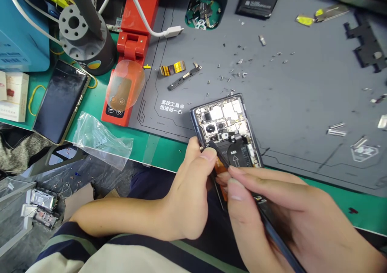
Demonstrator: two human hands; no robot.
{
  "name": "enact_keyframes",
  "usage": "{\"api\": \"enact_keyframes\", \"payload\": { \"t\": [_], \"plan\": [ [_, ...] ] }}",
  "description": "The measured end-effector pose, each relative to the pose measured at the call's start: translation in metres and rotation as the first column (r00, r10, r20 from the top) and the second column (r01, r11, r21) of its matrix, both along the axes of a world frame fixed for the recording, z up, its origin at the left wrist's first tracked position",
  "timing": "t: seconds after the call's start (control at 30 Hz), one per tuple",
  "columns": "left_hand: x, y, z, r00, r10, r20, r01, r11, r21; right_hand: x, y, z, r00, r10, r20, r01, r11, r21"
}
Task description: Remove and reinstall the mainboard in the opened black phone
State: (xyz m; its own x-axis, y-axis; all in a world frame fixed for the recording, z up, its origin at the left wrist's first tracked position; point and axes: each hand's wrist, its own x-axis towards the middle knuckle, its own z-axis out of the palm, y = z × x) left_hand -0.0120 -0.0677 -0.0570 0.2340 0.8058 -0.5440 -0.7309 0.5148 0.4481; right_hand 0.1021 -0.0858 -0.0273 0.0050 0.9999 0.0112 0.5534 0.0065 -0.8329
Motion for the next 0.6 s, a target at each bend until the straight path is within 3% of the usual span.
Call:
{"api": "enact_keyframes", "payload": {
  "t": [0.27, 0.43, 0.6],
  "plan": [
    [-0.002, -0.001, -0.001, 1.000, -0.017, -0.007, 0.017, 1.000, -0.020, 0.004, -0.001, -0.007, 0.975, -0.151, -0.163, 0.144, 0.988, -0.054],
    [-0.002, -0.001, -0.004, 0.997, -0.019, 0.072, 0.022, 0.999, -0.042, 0.010, -0.001, -0.009, 0.962, -0.250, -0.113, 0.241, 0.967, -0.083],
    [-0.002, 0.000, -0.003, 0.999, -0.004, 0.037, 0.006, 0.999, -0.045, 0.012, -0.005, -0.012, 0.966, -0.227, -0.122, 0.217, 0.972, -0.088]
  ]
}}
